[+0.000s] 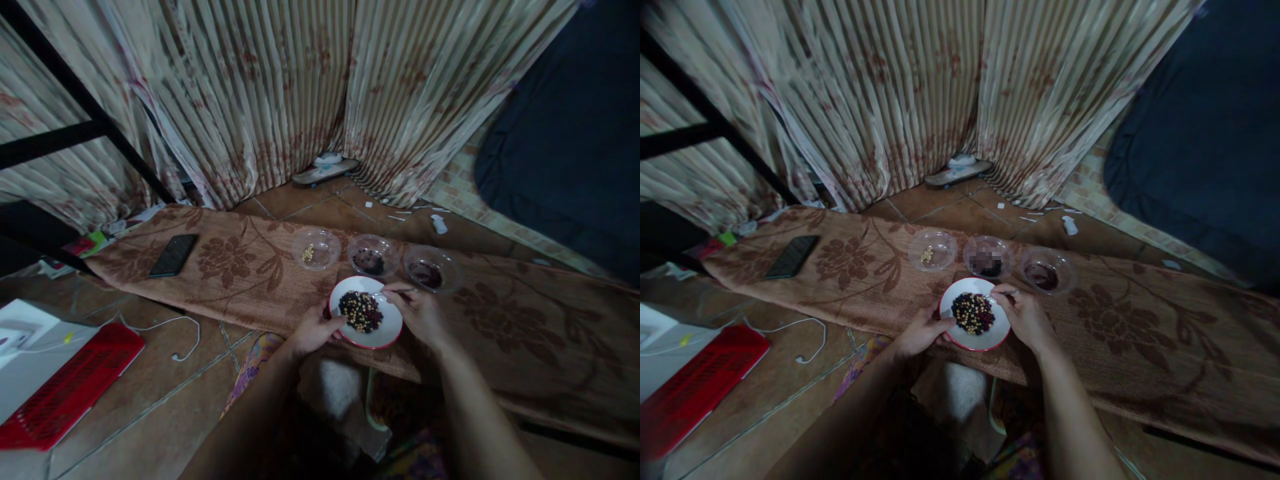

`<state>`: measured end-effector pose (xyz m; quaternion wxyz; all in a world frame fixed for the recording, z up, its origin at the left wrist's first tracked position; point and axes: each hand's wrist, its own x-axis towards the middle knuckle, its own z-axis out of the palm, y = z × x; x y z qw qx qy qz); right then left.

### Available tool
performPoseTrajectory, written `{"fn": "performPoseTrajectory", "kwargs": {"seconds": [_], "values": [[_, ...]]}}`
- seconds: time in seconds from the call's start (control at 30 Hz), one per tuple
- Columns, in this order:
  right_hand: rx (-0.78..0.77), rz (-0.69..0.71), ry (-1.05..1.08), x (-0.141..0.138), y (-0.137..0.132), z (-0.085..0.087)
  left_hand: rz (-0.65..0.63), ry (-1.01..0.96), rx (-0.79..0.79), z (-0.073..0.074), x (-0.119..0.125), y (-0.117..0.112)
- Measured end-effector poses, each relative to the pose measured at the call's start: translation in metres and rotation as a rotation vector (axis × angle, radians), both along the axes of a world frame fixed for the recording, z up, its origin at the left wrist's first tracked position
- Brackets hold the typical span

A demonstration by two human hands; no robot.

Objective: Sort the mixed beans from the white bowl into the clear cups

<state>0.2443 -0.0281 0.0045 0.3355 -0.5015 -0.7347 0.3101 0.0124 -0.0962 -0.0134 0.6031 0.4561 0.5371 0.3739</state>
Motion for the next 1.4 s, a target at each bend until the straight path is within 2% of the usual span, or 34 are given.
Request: {"fn": "performPoseTrajectory", "kwargs": {"seconds": [0.2, 0.57, 1.0, 1.13, 1.3, 1.4], "values": [[-0.004, 0.000, 0.036, 0.000, -0.001, 0.001, -0.002, 0.001, -0.018, -0.004, 0.000, 0.001], [-0.018, 0.021, 0.016, 0.000, -0.001, -0.003, 0.028, -0.029, -0.039, 0.006, 0.002, 0.000], [-0.036, 0.002, 0.003, -0.001, -0.001, 0.001, 0.012, -0.026, -0.021, 0.006, 0.002, 0.000], [-0.015, -0.042, 0.038, -0.004, -0.002, 0.007, 0.009, -0.028, -0.017, 0.002, 0.001, 0.000], [-0.034, -0.127, 0.180, -0.009, -0.006, 0.019, 0.008, -0.012, -0.028, -0.002, 0.001, 0.001], [-0.020, -0.125, 0.243, -0.017, -0.003, 0.027, 0.011, -0.020, -0.023, -0.001, 0.001, 0.001]]}}
